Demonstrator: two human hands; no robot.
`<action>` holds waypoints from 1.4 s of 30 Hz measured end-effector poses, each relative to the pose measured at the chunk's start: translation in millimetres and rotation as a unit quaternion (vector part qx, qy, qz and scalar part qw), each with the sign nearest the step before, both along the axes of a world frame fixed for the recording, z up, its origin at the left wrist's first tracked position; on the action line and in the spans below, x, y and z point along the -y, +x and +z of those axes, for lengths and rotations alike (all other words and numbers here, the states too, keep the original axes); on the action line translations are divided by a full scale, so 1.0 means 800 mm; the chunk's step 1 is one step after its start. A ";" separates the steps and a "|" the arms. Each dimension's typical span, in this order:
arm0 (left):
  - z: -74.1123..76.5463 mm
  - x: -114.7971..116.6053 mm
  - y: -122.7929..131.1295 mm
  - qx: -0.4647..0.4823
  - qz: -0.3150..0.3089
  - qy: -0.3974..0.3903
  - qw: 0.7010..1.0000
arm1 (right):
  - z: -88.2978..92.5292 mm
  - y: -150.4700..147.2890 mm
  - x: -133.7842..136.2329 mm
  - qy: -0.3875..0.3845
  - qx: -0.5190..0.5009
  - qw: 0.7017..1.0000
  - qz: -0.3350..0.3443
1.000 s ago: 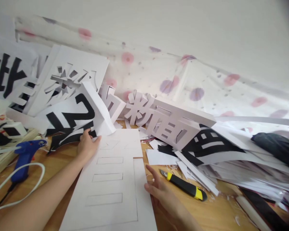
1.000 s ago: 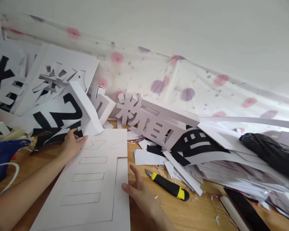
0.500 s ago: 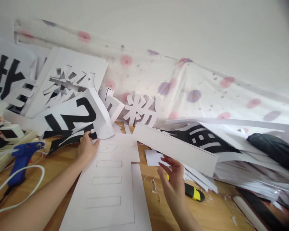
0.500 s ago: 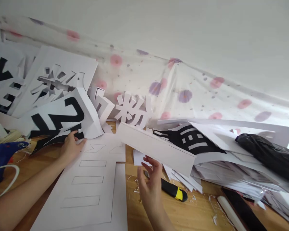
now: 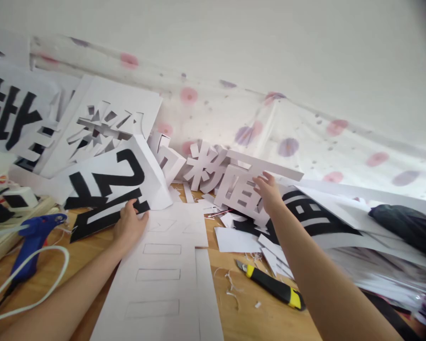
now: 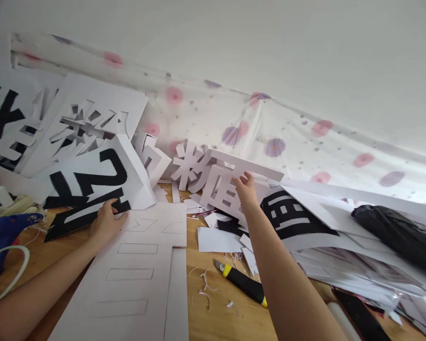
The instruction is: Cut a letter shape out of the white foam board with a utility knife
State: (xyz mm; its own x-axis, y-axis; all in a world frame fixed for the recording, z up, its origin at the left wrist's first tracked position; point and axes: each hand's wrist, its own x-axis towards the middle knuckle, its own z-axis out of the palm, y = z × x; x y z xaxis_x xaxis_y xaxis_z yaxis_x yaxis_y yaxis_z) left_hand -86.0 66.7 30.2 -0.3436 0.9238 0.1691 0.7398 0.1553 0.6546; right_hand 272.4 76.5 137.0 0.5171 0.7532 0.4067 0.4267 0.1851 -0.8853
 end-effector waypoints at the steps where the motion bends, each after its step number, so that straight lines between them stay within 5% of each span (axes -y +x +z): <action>1: -0.001 0.000 0.000 0.001 -0.001 0.001 1.000 | -0.007 0.005 -0.005 -0.015 0.003 1.000 -0.007; 8: -0.005 -0.003 -0.001 0.003 0.001 -0.005 1.000 | -0.056 0.007 0.012 -0.054 0.071 0.996 -0.022; 28: -0.014 -0.007 -0.003 0.011 -0.003 0.012 1.000 | -0.068 0.002 0.041 -0.007 0.167 0.983 -0.070; 36: -0.017 -0.009 -0.002 0.020 0.004 0.041 0.999 | -0.080 -0.023 0.050 0.010 0.184 0.983 -0.009; 42: -0.015 -0.018 -0.010 0.057 0.026 0.036 0.997 | -0.107 -0.068 0.078 -0.046 0.064 0.990 0.115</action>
